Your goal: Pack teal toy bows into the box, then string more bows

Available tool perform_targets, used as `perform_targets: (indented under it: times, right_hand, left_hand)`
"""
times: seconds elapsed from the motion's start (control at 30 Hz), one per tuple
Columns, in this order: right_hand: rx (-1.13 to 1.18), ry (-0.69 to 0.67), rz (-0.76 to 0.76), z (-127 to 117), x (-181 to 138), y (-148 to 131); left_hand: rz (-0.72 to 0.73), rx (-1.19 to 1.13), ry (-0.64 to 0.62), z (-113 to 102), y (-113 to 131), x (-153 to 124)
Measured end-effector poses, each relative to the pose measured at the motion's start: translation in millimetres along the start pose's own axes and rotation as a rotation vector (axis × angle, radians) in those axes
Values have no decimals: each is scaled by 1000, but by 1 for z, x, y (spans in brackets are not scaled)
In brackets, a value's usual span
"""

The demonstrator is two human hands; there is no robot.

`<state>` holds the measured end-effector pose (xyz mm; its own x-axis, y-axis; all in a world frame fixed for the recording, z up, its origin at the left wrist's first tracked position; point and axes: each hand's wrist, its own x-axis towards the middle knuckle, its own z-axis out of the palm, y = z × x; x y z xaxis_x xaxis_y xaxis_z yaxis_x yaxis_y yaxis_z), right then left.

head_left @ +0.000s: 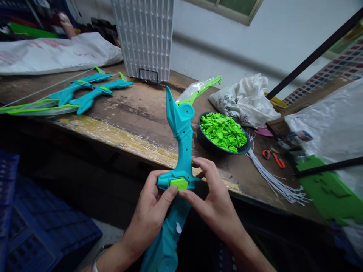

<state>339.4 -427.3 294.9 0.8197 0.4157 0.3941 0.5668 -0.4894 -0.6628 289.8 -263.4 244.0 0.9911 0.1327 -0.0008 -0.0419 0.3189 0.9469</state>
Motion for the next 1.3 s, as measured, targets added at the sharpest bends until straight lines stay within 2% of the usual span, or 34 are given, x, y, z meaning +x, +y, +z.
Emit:
perform_targets:
  times: [0.13,0.2,0.43,0.63,0.7,0.77,0.87,0.93,0.97,1.07,1.13,1.23,1.3]
  right_hand:
    - [516,-268,278,-8,7,0]
    - [636,-302,334,-10,7,-4]
    - [633,-209,325,-5,-3,-10]
    - [533,-146,311,3,0,-3]
    - [444,-101,302,7,0,-2]
    - [415,-69,283,10,-1,-2]
    - [442,-155,162,9,3,5]
    - [360,-183,118,-1,12,16]
    - [249,-141,130,-9,20,26]
    - [-172,104,241,-44,55,68]
    - [-351,208,317,-70,86,104]
    - [-545,221,409,-97,126,152]
    - [-658,181,441,-103,143,172]
  left_hand:
    - [19,67,-6,-2,8,-9]
    - [26,112,-6,-1,13,-14]
    - [14,146,60,8,26,-23]
    - [26,123,16,2,13,-10]
    - [-33,30,2,-1,3,-4]
    - [-150,-117,20,-5,-7,2]
    - [-344,-294,70,-12,-18,11]
    - [-404,-360,97,-18,-22,17]
    - [-410,-394,118,-22,-23,19]
    - [-383,-503,188,-29,-24,27]
    - [-378,-563,186,-30,-22,33]
    - [-427,-641,168,-27,-14,37]
    - [-514,-675,246,-24,-4,35]
